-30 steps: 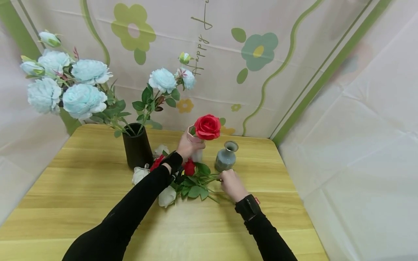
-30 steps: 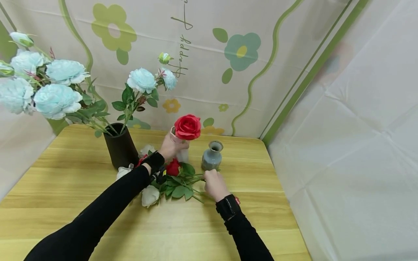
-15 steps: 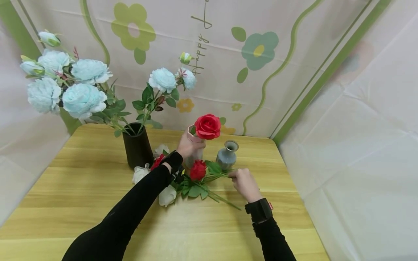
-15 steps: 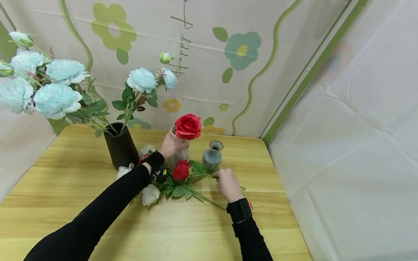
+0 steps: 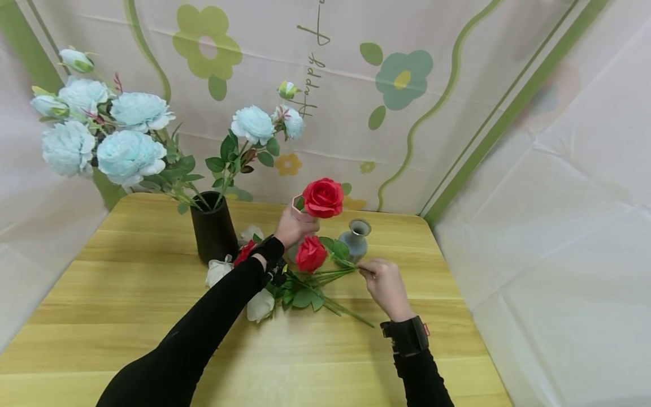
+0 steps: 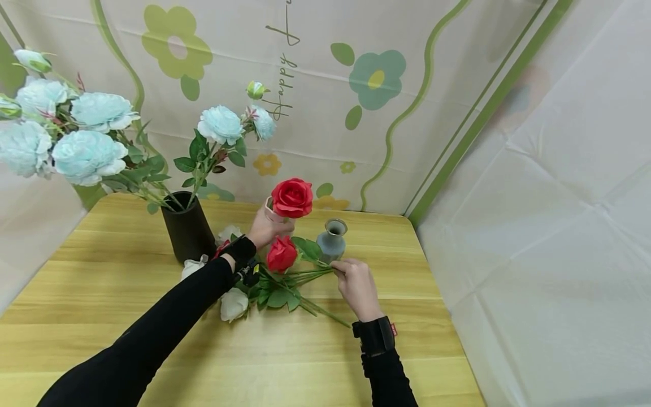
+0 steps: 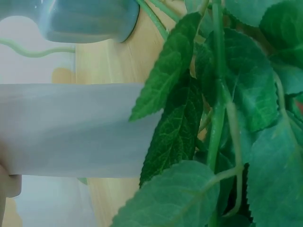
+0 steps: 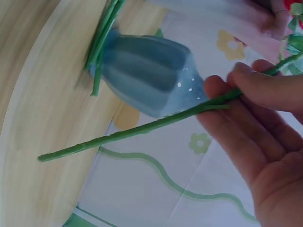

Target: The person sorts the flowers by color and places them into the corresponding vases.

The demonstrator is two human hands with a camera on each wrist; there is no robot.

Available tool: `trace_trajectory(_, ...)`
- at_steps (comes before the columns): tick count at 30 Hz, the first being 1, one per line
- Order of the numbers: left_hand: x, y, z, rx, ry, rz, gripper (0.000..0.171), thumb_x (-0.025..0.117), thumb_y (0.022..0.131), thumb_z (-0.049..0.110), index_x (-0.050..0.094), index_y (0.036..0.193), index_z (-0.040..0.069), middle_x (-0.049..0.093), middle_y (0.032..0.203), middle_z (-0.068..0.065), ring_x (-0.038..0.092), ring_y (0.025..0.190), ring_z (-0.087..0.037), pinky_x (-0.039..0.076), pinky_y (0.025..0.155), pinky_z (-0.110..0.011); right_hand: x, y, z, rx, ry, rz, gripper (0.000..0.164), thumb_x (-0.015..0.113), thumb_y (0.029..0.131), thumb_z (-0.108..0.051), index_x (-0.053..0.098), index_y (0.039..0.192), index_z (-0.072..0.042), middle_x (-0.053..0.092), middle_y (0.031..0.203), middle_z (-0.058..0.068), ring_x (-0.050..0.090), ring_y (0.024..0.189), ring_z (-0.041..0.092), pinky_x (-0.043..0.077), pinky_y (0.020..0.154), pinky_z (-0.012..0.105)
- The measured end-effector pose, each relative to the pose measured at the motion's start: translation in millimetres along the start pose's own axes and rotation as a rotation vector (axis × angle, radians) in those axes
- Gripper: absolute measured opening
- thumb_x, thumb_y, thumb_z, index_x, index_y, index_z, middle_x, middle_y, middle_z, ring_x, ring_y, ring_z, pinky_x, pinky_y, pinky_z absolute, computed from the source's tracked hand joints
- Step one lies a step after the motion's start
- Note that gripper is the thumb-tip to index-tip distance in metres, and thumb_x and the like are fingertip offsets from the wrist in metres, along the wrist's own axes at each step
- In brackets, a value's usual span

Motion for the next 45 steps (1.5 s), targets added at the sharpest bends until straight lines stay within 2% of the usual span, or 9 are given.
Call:
trace_trajectory(5, 2.0, 0.3, 0.5, 0.009, -0.020, -0.008, 0.084, 0.070, 0.077, -0.017, 0.028, 0.149, -0.005, 0.042, 0.142, -0.026, 0.048, 0.119, -0.032, 0.047, 0.083, -0.030, -9, 0, -7, -0.070, 0.071, 0.131, 0.020, 0.076, 0.080, 0.010, 0.077, 0.096, -0.002, 0.071, 0.088, 0.007, 0.067, 0.076, 0.018, 0.055, 0.069, 0.024)
trace_trajectory(12, 1.2, 0.4, 3.4, -0.003, 0.009, 0.012, 0.083, 0.069, 0.075, -0.017, 0.030, 0.148, -0.006, 0.040, 0.143, -0.027, 0.043, 0.127, -0.037, 0.043, 0.097, -0.038, 22, -24, 48, -0.182, 0.137, 0.352, 0.021, 0.071, 0.091, -0.002, 0.074, 0.111, -0.007, 0.069, 0.102, 0.005, 0.067, 0.087, 0.017, 0.055, 0.076, 0.024)
trace_trajectory(15, 1.2, 0.0, 5.1, 0.008, 0.026, 0.013, 0.083, 0.071, 0.073, -0.016, 0.033, 0.146, -0.006, 0.044, 0.139, -0.026, 0.046, 0.122, -0.035, 0.043, 0.095, -0.036, 22, -25, 54, -0.179, 0.172, 0.415, 0.022, 0.072, 0.090, -0.004, 0.074, 0.111, -0.009, 0.069, 0.104, 0.004, 0.067, 0.089, 0.016, 0.055, 0.077, 0.023)
trace_trajectory(18, 1.3, -0.8, 5.9, 0.006, 0.021, 0.014, 0.083, 0.072, 0.073, -0.015, 0.034, 0.146, -0.005, 0.046, 0.138, -0.024, 0.048, 0.119, -0.032, 0.044, 0.092, -0.035, 3, -16, 30, -0.163, 0.238, 0.436, 0.022, 0.074, 0.085, 0.005, 0.073, 0.106, 0.000, 0.070, 0.099, 0.013, 0.069, 0.083, 0.025, 0.058, 0.071, 0.030)
trace_trajectory(21, 1.3, -1.3, 6.7, 0.009, 0.028, 0.017, 0.083, 0.071, 0.074, -0.014, 0.033, 0.147, -0.004, 0.046, 0.139, -0.023, 0.048, 0.118, -0.031, 0.044, 0.092, -0.035, 4, -15, 31, -0.155, 0.250, 0.451, 0.025, 0.075, 0.084, 0.005, 0.073, 0.108, -0.001, 0.070, 0.100, 0.012, 0.069, 0.081, 0.024, 0.058, 0.068, 0.028)
trace_trajectory(28, 1.0, -0.9, 7.7, 0.022, 0.052, 0.021, 0.083, 0.073, 0.074, -0.013, 0.035, 0.146, -0.003, 0.048, 0.138, -0.021, 0.048, 0.117, -0.028, 0.043, 0.093, -0.035, 63, -39, 112, -0.059, 0.290, 0.465, 0.037, 0.074, 0.087, -0.002, 0.067, 0.122, -0.012, 0.068, 0.111, 0.006, 0.069, 0.088, 0.019, 0.056, 0.075, 0.029)
trace_trajectory(37, 0.6, -0.2, 6.1, 0.025, 0.029, 0.013, 0.083, 0.072, 0.074, -0.014, 0.034, 0.146, -0.003, 0.047, 0.139, -0.021, 0.048, 0.117, -0.029, 0.043, 0.093, -0.035, 68, -35, 127, 0.111, 0.406, 0.509, 0.041, 0.070, 0.092, -0.005, 0.059, 0.130, -0.014, 0.067, 0.113, 0.007, 0.068, 0.093, 0.024, 0.056, 0.078, 0.035)
trace_trajectory(41, 0.5, 0.0, 6.2, 0.016, 0.031, 0.014, 0.083, 0.072, 0.073, -0.014, 0.034, 0.147, -0.003, 0.046, 0.140, -0.021, 0.048, 0.117, -0.028, 0.043, 0.093, -0.035, 48, -25, 109, 0.134, 0.421, 0.581, 0.032, 0.071, 0.092, -0.006, 0.065, 0.123, -0.013, 0.066, 0.114, 0.008, 0.066, 0.097, 0.024, 0.056, 0.075, 0.029)
trace_trajectory(45, 1.2, 0.1, 6.9, 0.004, 0.023, 0.010, 0.084, 0.072, 0.074, -0.014, 0.033, 0.147, -0.002, 0.046, 0.141, -0.020, 0.047, 0.118, -0.028, 0.043, 0.093, -0.035, -6, -1, 35, 0.146, 0.535, 0.646, 0.018, 0.070, 0.091, 0.001, 0.066, 0.108, 0.002, 0.068, 0.101, 0.018, 0.068, 0.088, 0.028, 0.057, 0.071, 0.032)
Point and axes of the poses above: each hand's wrist, its own y-axis towards the middle knuckle, its own x-axis out of the palm, z = x × y, the point moved 7 cm from there along y, towards the middle knuckle
